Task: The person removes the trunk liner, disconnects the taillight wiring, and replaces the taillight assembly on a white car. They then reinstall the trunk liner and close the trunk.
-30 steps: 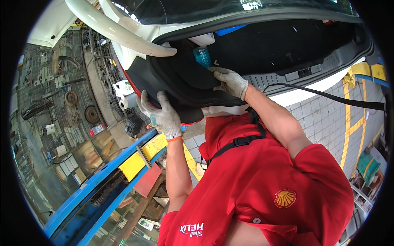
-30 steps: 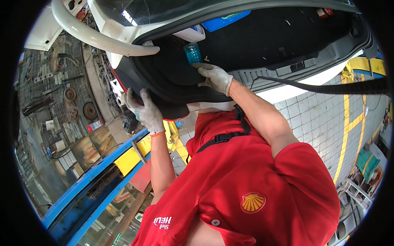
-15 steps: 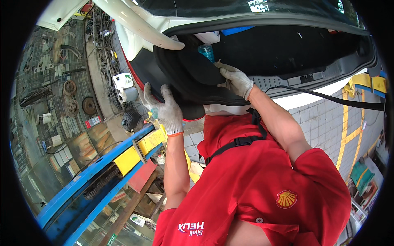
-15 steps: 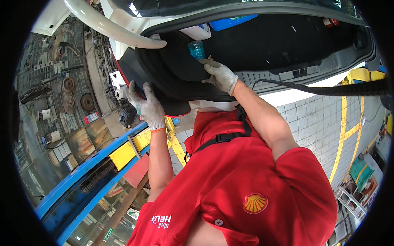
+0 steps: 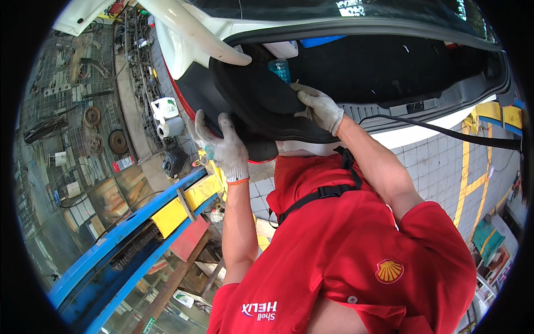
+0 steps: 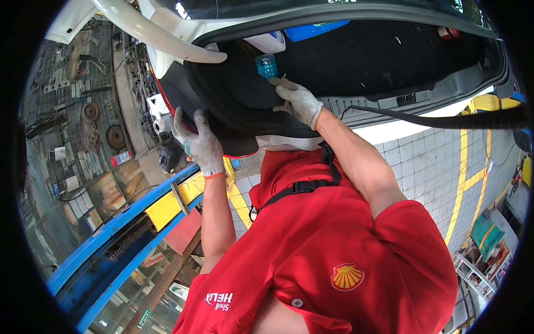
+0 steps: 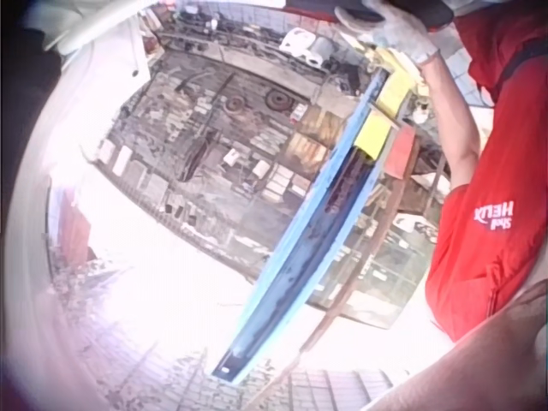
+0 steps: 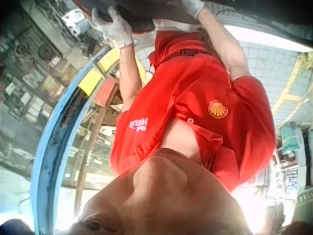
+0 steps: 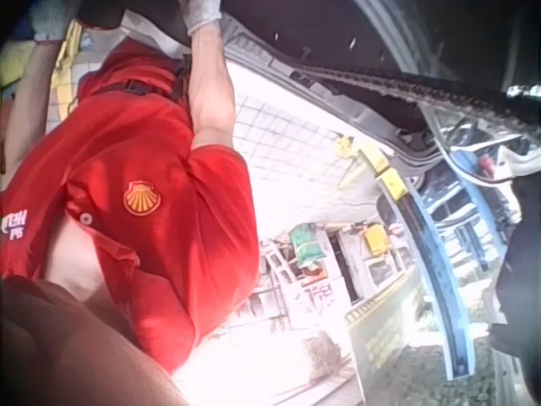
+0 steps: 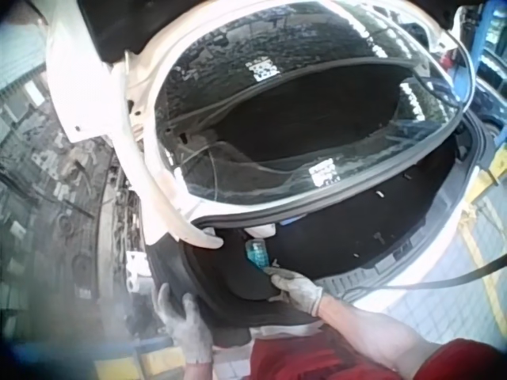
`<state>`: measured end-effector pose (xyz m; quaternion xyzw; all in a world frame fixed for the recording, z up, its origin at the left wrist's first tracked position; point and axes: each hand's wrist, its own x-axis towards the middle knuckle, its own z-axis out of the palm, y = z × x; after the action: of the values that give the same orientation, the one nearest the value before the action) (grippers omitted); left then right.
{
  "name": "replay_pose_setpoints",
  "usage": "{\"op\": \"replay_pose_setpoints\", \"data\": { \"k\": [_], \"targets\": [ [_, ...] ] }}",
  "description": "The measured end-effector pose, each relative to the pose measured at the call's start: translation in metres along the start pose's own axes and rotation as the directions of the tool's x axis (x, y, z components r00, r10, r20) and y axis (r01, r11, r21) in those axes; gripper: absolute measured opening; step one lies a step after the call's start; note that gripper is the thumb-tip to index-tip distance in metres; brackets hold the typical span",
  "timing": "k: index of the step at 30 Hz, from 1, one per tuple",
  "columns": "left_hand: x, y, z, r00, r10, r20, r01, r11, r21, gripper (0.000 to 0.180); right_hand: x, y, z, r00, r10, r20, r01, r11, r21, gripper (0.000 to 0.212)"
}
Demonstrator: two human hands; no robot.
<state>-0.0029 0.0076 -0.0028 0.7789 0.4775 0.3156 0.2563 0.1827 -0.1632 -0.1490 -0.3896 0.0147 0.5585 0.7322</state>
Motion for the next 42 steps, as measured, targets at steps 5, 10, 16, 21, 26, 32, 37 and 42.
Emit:
{"op": "replay_pose_setpoints", "data": {
  "k": [5, 10, 16, 21, 26, 32, 37, 42],
  "targets": [
    [0.0, -0.001, 0.001, 1.0, 0.001, 0.008, -0.001, 0.999, -0.033, 0.062, -0.004, -0.001, 0.004, 0.999, -0.011, 0.044, 0.009, 0.998, 0.056, 0.048],
    [0.001, -0.001, -0.001, 1.0, 0.019, 0.024, -0.019, 1.0, 0.012, 0.06, -0.004, -0.006, 0.002, 1.0, -0.028, -0.003, 0.029, 0.999, 0.033, 0.049],
    [0.002, -0.001, -0.001, 0.999, 0.022, 0.026, -0.023, 0.999, 0.047, 0.06, -0.005, -0.007, 0.004, 0.999, -0.031, 0.017, 0.031, 0.999, 0.022, 0.052],
    [0.0, 0.001, 0.0, 1.0, -0.006, 0.019, 0.007, 0.999, -0.037, 0.062, -0.011, -0.005, 0.009, 0.999, -0.038, -0.003, 0.038, 0.999, 0.028, 0.05],
    [0.0, -0.001, 0.001, 1.0, -0.015, 0.013, 0.016, 0.996, -0.087, 0.063, -0.014, -0.003, 0.007, 0.998, -0.059, -0.034, 0.06, 0.998, 0.024, 0.051],
    [0.001, -0.003, 0.0, 0.999, 0.023, 0.026, -0.023, 0.999, -0.031, 0.062, -0.015, -0.002, 0.008, 0.997, -0.07, -0.023, 0.071, 0.997, 0.017, 0.054],
    [0.001, -0.001, 0.0, 1.0, 0.014, 0.02, -0.013, 0.999, -0.031, 0.062, -0.022, -0.015, 0.013, 0.996, -0.085, -0.037, 0.081, 0.991, -0.102, 0.054],
    [0.001, 0.0, 0.0, 0.999, 0.032, 0.009, -0.032, 0.999, 0.005, 0.061, -0.02, -0.028, 0.02, 0.995, -0.055, -0.081, 0.023, 0.936, -0.35, 0.049]
  ]
}}
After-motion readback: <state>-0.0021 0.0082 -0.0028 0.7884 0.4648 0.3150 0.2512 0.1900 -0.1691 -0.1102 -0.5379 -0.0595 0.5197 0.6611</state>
